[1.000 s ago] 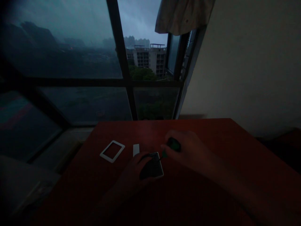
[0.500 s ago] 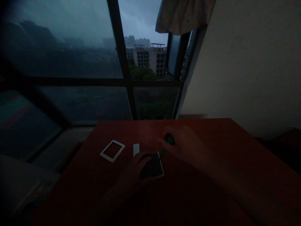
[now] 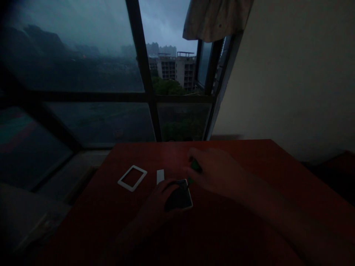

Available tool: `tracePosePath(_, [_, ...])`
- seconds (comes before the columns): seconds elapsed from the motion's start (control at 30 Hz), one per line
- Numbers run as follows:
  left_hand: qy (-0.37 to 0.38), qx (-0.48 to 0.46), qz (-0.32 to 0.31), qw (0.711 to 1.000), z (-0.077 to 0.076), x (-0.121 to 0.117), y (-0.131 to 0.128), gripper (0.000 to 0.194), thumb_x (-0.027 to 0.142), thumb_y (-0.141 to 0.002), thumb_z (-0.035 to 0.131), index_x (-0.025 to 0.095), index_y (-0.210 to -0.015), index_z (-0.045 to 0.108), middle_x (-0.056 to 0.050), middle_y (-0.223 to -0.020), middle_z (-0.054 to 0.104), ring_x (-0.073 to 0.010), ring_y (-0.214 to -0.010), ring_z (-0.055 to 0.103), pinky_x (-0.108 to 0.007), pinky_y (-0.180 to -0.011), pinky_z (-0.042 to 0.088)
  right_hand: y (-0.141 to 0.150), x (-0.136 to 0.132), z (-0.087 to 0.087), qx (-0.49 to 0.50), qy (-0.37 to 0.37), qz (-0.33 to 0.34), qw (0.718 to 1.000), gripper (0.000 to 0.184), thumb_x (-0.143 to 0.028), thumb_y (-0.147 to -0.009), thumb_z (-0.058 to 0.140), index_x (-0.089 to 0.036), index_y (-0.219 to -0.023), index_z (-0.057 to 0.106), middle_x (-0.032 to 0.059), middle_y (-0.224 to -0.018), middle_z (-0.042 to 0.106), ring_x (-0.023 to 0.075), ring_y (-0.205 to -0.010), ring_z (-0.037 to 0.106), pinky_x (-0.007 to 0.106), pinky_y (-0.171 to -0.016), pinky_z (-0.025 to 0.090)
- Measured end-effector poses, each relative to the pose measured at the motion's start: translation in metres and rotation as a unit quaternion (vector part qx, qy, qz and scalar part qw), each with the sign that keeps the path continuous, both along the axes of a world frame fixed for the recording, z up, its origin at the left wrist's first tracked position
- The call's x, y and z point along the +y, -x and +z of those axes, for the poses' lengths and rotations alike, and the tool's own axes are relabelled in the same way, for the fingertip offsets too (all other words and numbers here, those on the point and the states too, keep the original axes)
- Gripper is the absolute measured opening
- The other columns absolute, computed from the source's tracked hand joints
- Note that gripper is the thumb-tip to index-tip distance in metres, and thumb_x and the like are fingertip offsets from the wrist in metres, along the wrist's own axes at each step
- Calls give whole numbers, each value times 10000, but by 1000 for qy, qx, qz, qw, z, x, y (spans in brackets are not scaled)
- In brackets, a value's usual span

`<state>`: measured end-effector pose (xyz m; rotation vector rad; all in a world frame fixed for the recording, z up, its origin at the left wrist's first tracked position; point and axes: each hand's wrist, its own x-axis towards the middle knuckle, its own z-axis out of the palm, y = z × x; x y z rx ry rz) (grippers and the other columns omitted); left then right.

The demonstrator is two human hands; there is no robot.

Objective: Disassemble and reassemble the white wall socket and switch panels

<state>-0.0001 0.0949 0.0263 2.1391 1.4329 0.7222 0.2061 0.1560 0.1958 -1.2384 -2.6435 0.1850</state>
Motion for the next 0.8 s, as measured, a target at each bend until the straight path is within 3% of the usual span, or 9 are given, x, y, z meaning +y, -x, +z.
tracePosePath(0.1, [0,1,-5,1000,1,0,0,669,365,-698,792,263,-1281,480,-78,-1392,448,-302,-1240,462,-478,-1041,414,4,-2,4,-42,-2,-22,999,248,-438,-882,497,-212,-908,597,73,-824,689,229,-718,637,323,-599,413])
tracePosePath(0.2, [-3,-2,-4,1000,0,0,0,664,366,-705,784,267,-1286,478,-83,-1390,448,-305,-1242,461,-484,-1036,416,6,-6,9,-16,9,11,1000,117,-281,-835,545,-219,-932,565,63,-917,680,216,-783,632,302,-619,416])
tracePosePath(0.3, [-8,-8,-4,1000,-2,0,0,659,371,-703,788,272,-1279,482,-80,-1381,454,-304,-1230,469,-486,-1032,417,7,-6,9,4,11,53,999,97,-193,-847,515,-214,-938,541,60,-974,659,193,-819,622,285,-645,416])
tracePosePath(0.47, [-1,-7,-2,1000,-1,0,-1,686,332,-675,815,270,-1271,483,-75,-1376,454,-297,-1221,474,-473,-1035,420,10,-2,5,-92,-70,19,993,195,-335,-936,427,-201,-858,546,67,-827,639,202,-671,597,298,-536,330])
tracePosePath(0.57, [2,-6,1,1000,1,0,-1,689,345,-675,816,270,-1274,485,-70,-1376,459,-294,-1218,476,-471,-1039,415,11,-5,8,-74,-51,35,995,80,-267,-876,499,-210,-916,538,66,-926,642,208,-749,616,299,-563,348])
tracePosePath(0.67, [-1,-7,3,1000,1,-1,-1,677,373,-683,808,267,-1271,490,-70,-1370,465,-296,-1217,476,-476,-1035,417,11,-8,12,-54,-14,70,996,126,-205,-844,534,-209,-970,531,57,-1006,643,190,-812,621,285,-612,379])
tracePosePath(0.8, [-12,-6,1,1000,-2,0,-1,673,355,-677,815,258,-1258,491,-75,-1364,466,-295,-1208,477,-474,-1022,428,14,-9,12,-116,-72,14,991,194,-375,-926,451,-209,-920,552,46,-832,655,209,-682,612,287,-520,301])
